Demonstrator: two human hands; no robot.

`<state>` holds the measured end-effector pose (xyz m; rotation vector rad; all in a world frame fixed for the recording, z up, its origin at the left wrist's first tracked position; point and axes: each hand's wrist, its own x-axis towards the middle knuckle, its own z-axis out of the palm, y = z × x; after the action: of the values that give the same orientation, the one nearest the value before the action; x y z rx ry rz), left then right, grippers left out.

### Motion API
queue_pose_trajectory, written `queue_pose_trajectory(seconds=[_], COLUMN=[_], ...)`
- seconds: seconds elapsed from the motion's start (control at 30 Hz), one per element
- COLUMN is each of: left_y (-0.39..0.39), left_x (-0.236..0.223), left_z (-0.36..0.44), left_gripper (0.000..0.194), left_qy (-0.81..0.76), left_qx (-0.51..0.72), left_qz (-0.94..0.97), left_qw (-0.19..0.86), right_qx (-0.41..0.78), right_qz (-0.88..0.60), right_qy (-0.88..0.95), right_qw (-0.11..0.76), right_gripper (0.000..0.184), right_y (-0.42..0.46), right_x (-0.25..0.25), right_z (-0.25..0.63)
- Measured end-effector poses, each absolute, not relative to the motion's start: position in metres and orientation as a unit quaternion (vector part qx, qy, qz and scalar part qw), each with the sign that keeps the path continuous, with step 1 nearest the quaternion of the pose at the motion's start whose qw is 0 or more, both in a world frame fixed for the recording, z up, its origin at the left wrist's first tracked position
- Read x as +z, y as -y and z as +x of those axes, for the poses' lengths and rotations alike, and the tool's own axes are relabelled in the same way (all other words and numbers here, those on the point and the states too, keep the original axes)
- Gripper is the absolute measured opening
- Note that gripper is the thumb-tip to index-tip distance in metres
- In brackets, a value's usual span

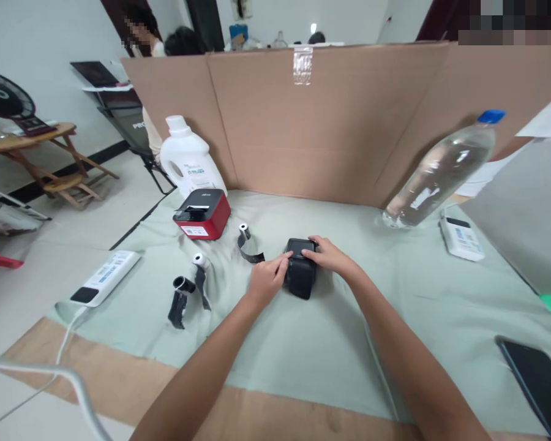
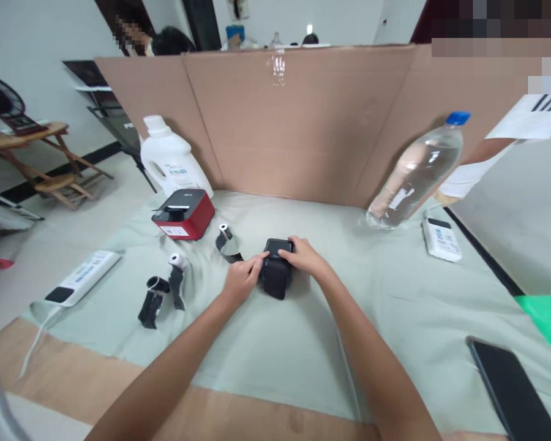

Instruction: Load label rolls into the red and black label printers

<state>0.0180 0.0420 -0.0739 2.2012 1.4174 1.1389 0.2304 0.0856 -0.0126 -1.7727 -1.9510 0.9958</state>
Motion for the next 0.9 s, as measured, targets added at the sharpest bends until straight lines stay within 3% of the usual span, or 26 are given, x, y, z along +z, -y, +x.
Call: queue_pose_trajectory(seconds=[0.1,0.2,0.37,0.5,0.63,0.77,0.9], left_y=[-0.04,-0.042,-0.047,-0.048,-0.053,-0.065,-0.082], left_x=[-0.076,-0.075,-0.07,-0.068,-0.068,-0.069,-0.065], left_z=[0.013,0.007,0.003,0.003,0.0,-0.011,-0.036], left_gripper=[0.041,0.039,0.025,0.025,0.026,0.024,0.024], left_qy=[-0.485,-0.484,-0.561,-0.611,-0.625,-0.609,-0.607], left_qx=[0.447,0.494,0.516,0.509,0.531,0.583,0.608], left_qz=[0.742,0.722,0.641,0.602,0.571,0.538,0.511], left_qw=[0.124,0.036,-0.089,-0.068,-0.028,0.007,0.032], right_qx=[0.257,0.188,0.132,0.128,0.053,0.002,0.0], right_qz=[-0.663,-0.699,-0.699,-0.683,-0.747,-0.818,-0.862], right_qy=[0.687,0.682,0.688,0.678,0.597,0.522,0.483], right_qw=[0.149,0.105,0.14,0.241,0.286,0.242,0.152], right_gripper=[0.077,0.087,0.077,0.06,0.067,0.072,0.074], right_y=[-0.07,-0.056,-0.046,-0.044,-0.043,-0.039,-0.036], right_x=[-0.006,-0.003,-0.006,-0.008,-0.013,-0.02,-0.02], right_z=[0.202,0.167,0.16,0.24,0.358,0.443,0.459])
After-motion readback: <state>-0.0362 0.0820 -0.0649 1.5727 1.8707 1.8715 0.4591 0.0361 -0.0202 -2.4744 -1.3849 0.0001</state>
